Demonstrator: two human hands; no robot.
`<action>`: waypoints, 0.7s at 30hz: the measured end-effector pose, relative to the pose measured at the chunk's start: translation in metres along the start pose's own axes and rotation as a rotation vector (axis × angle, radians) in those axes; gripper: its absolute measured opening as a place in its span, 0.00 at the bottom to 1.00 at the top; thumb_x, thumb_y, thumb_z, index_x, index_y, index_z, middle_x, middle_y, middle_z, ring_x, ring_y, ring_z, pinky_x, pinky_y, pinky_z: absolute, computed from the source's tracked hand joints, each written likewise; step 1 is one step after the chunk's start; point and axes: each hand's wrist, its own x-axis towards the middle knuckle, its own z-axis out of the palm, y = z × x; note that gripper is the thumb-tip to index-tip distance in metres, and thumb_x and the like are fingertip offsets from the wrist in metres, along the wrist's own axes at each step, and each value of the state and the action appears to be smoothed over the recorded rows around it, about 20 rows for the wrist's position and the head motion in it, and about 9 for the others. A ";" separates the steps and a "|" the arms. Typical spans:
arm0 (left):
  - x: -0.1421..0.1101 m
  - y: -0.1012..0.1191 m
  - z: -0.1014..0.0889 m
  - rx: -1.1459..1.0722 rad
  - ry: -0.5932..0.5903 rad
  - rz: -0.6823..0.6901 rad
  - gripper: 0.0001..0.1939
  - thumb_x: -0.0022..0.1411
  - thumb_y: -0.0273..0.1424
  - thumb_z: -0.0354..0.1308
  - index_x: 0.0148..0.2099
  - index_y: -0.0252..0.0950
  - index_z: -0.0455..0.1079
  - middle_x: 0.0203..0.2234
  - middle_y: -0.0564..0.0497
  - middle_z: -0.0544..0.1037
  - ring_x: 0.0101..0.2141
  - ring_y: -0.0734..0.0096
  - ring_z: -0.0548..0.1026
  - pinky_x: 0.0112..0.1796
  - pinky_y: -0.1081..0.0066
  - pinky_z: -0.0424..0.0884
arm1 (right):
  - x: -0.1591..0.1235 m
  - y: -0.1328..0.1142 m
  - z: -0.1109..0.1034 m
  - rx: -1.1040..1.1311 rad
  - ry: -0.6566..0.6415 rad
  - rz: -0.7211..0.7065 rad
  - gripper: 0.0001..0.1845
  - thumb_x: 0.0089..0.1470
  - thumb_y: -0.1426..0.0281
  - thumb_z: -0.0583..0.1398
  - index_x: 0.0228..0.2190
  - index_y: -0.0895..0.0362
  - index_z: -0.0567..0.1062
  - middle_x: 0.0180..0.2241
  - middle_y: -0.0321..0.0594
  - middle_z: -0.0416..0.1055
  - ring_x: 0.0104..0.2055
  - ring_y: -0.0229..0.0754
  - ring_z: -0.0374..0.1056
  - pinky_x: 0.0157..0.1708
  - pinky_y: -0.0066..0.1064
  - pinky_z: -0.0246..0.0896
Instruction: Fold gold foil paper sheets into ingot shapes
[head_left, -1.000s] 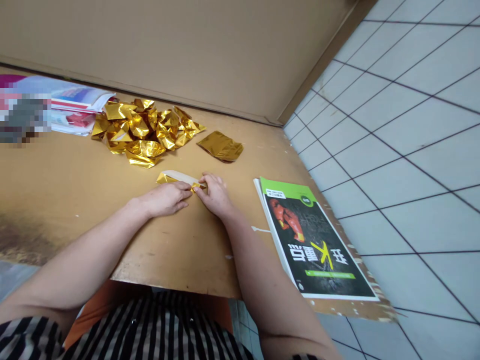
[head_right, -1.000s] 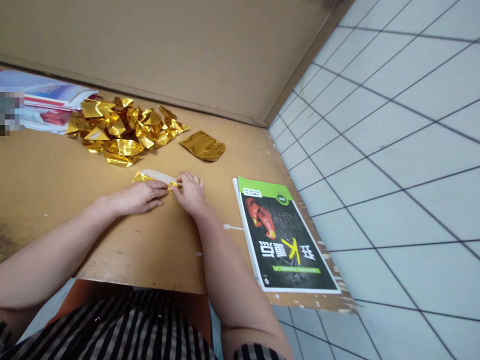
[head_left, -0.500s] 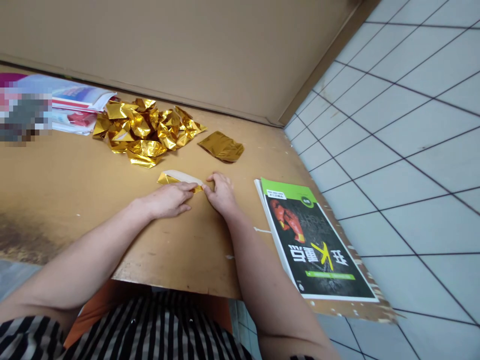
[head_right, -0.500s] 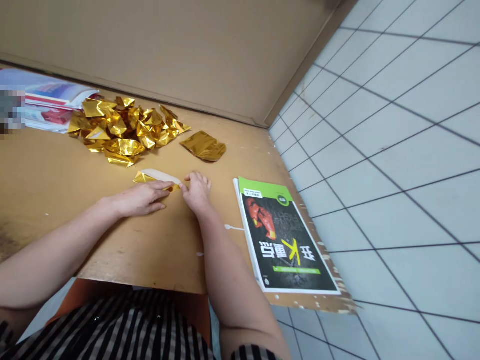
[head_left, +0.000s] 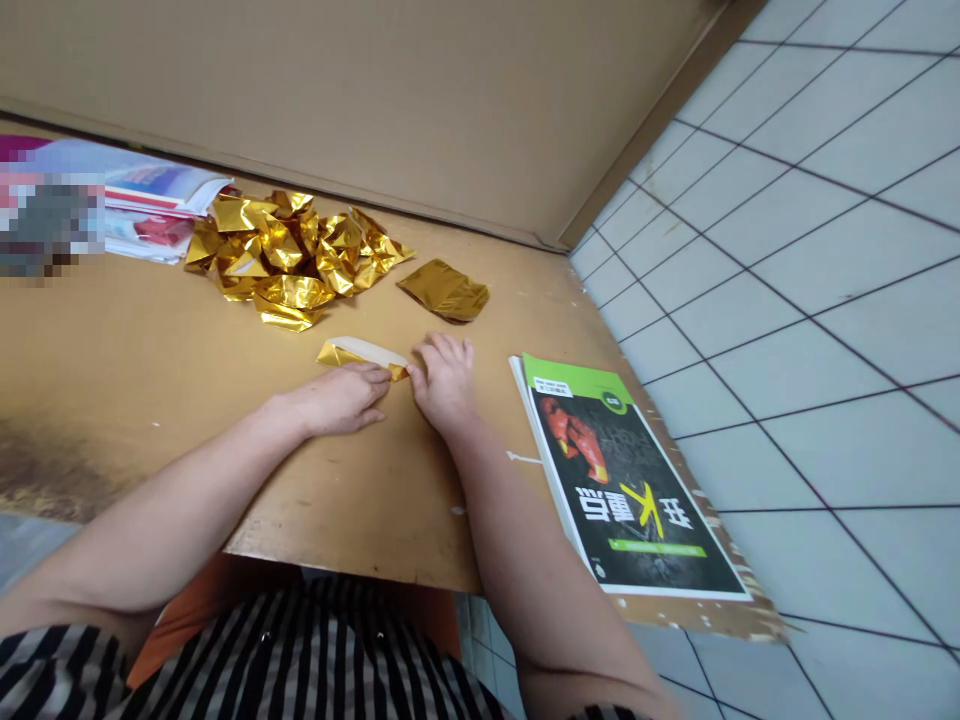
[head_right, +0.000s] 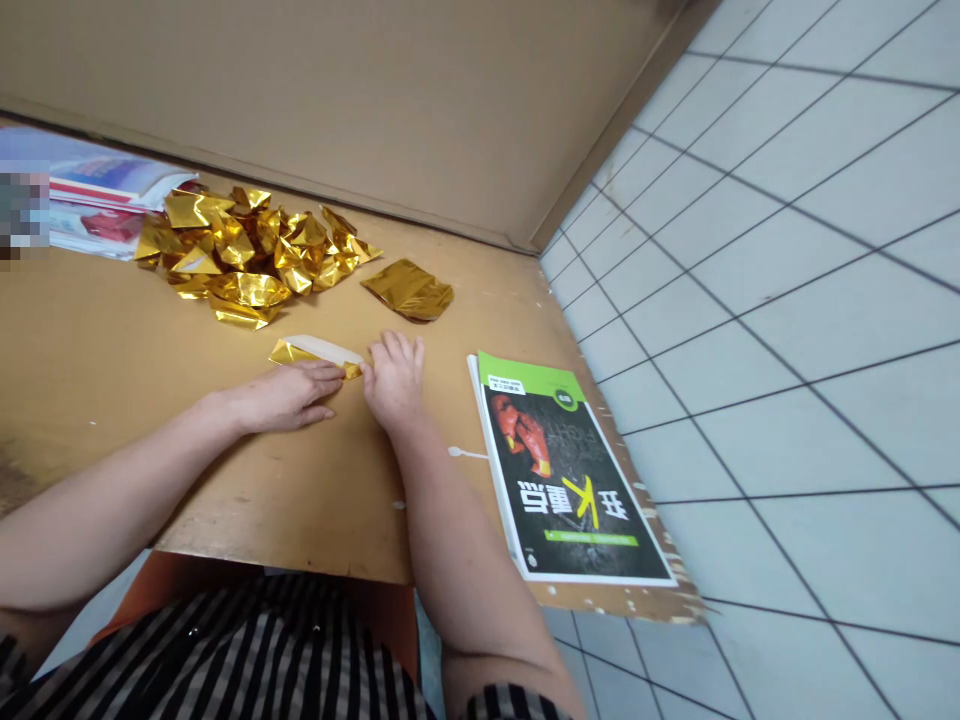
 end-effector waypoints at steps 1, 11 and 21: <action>0.000 -0.001 0.002 -0.001 0.011 0.002 0.16 0.65 0.34 0.55 0.51 0.30 0.71 0.53 0.36 0.75 0.55 0.54 0.72 0.56 0.58 0.67 | -0.001 -0.004 -0.002 0.012 -0.020 -0.053 0.14 0.58 0.70 0.52 0.40 0.55 0.76 0.51 0.51 0.72 0.57 0.56 0.61 0.62 0.58 0.44; 0.003 -0.002 0.010 0.030 0.038 -0.012 0.20 0.66 0.35 0.53 0.56 0.30 0.68 0.55 0.37 0.73 0.56 0.54 0.71 0.57 0.59 0.66 | -0.018 -0.029 -0.016 0.024 -0.322 -0.072 0.21 0.58 0.75 0.51 0.51 0.61 0.73 0.50 0.55 0.75 0.52 0.50 0.69 0.53 0.41 0.61; 0.010 0.000 0.019 0.010 -0.032 -0.092 0.33 0.69 0.44 0.48 0.67 0.26 0.55 0.67 0.33 0.56 0.67 0.53 0.53 0.64 0.58 0.53 | -0.009 -0.011 -0.007 -0.041 -0.322 -0.042 0.26 0.58 0.77 0.49 0.57 0.63 0.70 0.59 0.56 0.68 0.61 0.53 0.62 0.61 0.49 0.53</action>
